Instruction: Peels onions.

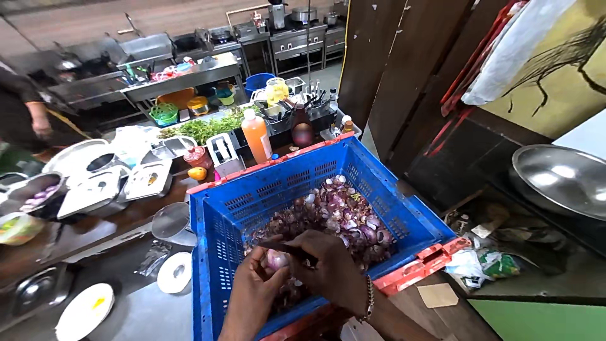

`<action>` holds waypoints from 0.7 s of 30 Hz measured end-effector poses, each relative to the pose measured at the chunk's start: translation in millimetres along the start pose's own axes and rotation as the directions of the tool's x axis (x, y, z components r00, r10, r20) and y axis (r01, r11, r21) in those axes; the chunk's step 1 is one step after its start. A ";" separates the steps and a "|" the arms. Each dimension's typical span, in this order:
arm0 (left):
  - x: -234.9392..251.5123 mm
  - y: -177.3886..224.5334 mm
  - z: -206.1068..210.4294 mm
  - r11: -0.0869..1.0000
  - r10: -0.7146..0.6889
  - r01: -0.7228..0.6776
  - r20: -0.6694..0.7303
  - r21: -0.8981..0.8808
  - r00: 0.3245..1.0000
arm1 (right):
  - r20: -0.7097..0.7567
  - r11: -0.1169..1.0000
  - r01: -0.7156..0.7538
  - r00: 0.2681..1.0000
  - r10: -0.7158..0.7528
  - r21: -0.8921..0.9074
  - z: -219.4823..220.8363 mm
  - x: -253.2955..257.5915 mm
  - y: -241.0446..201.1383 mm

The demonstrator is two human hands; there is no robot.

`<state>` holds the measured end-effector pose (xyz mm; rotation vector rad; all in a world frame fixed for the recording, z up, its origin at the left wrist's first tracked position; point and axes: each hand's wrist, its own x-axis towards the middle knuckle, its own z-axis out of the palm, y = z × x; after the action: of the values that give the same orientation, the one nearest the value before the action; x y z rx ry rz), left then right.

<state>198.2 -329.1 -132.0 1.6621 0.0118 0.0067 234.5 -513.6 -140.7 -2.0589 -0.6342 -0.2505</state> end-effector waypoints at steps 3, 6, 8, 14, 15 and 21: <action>-1.3 -2.1 -3.4 0.999 -0.008 0.008 0.007 0.037 1.000 | -0.011 0.997 0.056 0.998 -0.057 -0.057 5.1 -0.3 1.0; -0.7 -3.1 -6.8 0.998 -0.020 0.019 0.019 0.062 1.000 | -0.047 0.995 0.060 0.997 -0.063 -0.079 10.3 0.5 -0.3; -0.4 -4.4 -9.8 0.997 -0.027 0.025 0.031 0.069 0.999 | -0.056 0.998 0.016 0.998 -0.020 -0.060 13.3 1.9 0.9; 5.8 -9.2 -27.8 0.958 0.005 0.088 0.324 -0.272 0.946 | 0.036 0.929 -0.254 0.967 0.253 0.269 7.2 4.8 7.0; 6.8 -11.6 -29.1 0.924 0.030 0.116 0.371 -0.365 0.928 | 0.063 0.890 -0.320 0.946 0.317 0.325 4.2 6.5 9.1; 11.6 -16.2 -23.4 0.825 -0.008 0.203 0.349 -0.527 0.937 | -0.106 0.944 -0.327 0.938 0.329 0.039 -5.2 12.2 19.3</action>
<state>209.4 -304.2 -146.0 1.0519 -0.1429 -0.3327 255.4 -522.1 -146.9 -2.0768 -0.2173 -0.1608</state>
